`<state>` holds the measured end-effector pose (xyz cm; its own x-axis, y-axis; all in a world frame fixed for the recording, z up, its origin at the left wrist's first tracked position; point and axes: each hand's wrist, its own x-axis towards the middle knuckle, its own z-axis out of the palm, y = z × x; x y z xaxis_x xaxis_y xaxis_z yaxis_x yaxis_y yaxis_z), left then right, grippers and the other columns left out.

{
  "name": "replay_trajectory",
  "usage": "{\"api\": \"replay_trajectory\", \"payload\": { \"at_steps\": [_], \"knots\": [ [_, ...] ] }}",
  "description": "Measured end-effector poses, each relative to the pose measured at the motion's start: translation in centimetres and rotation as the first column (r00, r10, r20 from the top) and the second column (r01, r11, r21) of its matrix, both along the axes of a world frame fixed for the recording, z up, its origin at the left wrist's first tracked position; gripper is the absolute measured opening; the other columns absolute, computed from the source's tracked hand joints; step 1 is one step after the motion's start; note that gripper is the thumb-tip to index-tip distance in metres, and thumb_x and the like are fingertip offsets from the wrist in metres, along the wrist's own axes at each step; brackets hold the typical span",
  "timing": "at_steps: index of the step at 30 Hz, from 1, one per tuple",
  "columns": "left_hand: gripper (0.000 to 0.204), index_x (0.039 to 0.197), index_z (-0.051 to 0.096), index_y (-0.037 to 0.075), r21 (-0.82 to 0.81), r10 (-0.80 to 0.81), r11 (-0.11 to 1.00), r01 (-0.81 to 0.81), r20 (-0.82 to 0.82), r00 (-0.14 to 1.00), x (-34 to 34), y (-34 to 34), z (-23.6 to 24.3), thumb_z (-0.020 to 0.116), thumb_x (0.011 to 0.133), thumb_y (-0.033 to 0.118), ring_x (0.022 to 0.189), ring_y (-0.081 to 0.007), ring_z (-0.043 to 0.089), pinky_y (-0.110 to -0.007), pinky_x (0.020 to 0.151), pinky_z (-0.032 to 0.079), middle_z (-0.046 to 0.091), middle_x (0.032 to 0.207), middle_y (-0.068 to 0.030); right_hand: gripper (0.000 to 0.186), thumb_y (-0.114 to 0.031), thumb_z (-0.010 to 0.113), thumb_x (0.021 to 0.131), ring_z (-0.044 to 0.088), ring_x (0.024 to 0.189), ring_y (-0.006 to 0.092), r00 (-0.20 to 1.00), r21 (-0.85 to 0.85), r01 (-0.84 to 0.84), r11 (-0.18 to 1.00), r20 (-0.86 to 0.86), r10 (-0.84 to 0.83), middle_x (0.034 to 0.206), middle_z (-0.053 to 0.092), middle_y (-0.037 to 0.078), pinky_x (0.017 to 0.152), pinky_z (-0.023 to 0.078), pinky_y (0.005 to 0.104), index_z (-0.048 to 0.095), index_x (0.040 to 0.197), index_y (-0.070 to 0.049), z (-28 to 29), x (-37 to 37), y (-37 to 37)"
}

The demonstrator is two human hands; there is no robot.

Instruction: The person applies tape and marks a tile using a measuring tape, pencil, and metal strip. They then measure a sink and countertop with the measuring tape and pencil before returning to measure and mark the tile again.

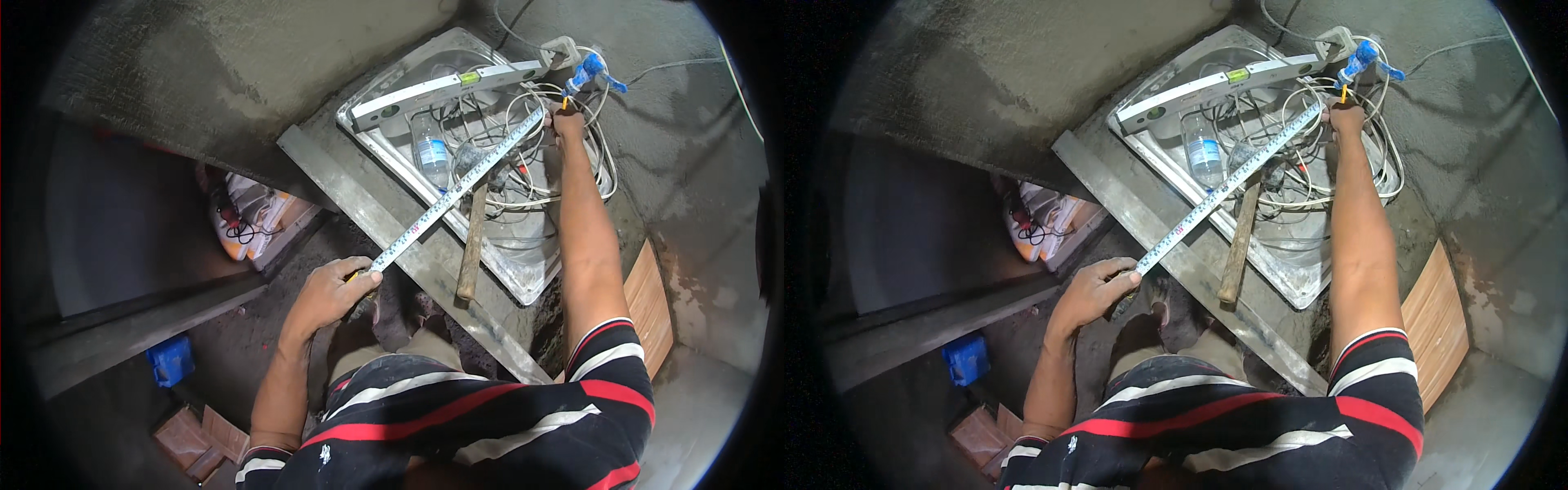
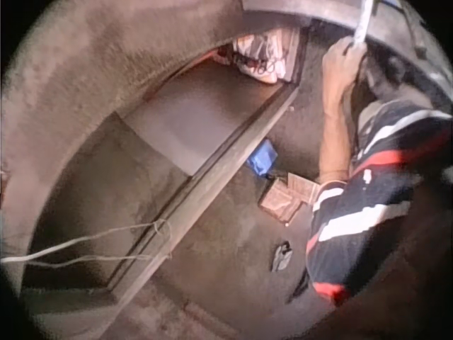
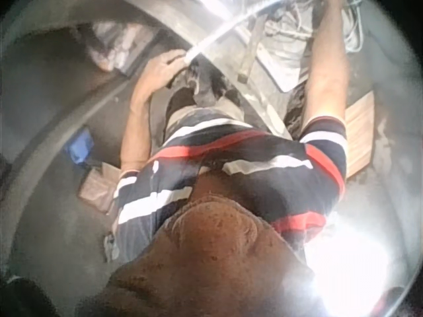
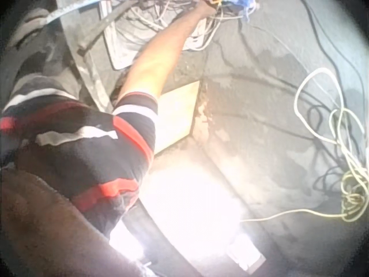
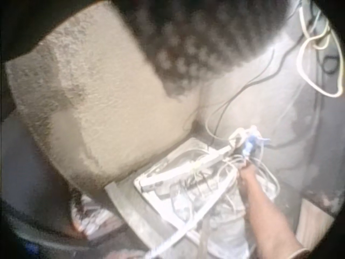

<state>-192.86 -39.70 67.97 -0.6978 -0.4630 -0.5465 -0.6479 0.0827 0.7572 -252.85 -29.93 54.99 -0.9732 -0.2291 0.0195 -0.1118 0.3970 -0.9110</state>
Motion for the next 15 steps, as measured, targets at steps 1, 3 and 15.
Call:
{"api": "replay_trajectory", "payload": {
  "at_steps": [1, 3, 15],
  "knots": [
    [0.049, 0.119, 0.072, 0.002, 0.0, -0.002, 1.0, 0.002, 0.0, 1.0, 0.1, 0.0, -0.1, 0.068, 0.092, 0.043, 0.097, -0.0339, 0.071, -0.039, 0.087, 0.052, 0.073, 0.107, -0.0213, 0.018, -0.013, 0.068, 0.086, 0.056, 0.046, 0.0128, 1.0, 0.0, 0.002, 1.0, 0.0, -0.002, 0.064, 0.066, 0.005, 0.04, 0.035, 0.0322, 0.069, 0.072, -0.002, 0.0, 0.2, 0.0],
    [0.042, 0.118, 0.071, 0.002, -0.055, -0.026, 0.998, 0.023, -0.054, 0.998, 0.2, 0.2, -0.2, 0.067, 0.097, 0.038, 0.083, -0.0119, 0.06, -0.028, 0.075, 0.049, 0.069, 0.092, -0.0055, 0.015, -0.013, 0.07, 0.086, 0.057, 0.047, 0.0126, 0.998, -0.095, -0.05, 0.994, 0.03, 0.053, 0.066, 0.067, 0.006, 0.041, 0.036, 0.0317, 0.071, 0.076, -0.001, 0.2, 0.5, 0.4],
    [0.037, 0.111, 0.07, -0.003, 0.06, -0.059, 0.996, 0.062, -0.051, 0.997, 3.4, -3.2, 1.7, 0.066, 0.096, 0.031, 0.082, -0.0116, 0.059, -0.029, 0.077, 0.047, 0.067, 0.089, -0.0031, 0.032, -0.028, 0.07, 0.092, 0.054, 0.042, 0.0166, 0.936, 0.007, -0.074, 0.997, 0.345, 0.067, 0.07, 0.07, 0.011, 0.039, 0.036, 0.035, 0.069, 0.088, 0.003, 1.9, 4.3, 2.5]
  ]
}}
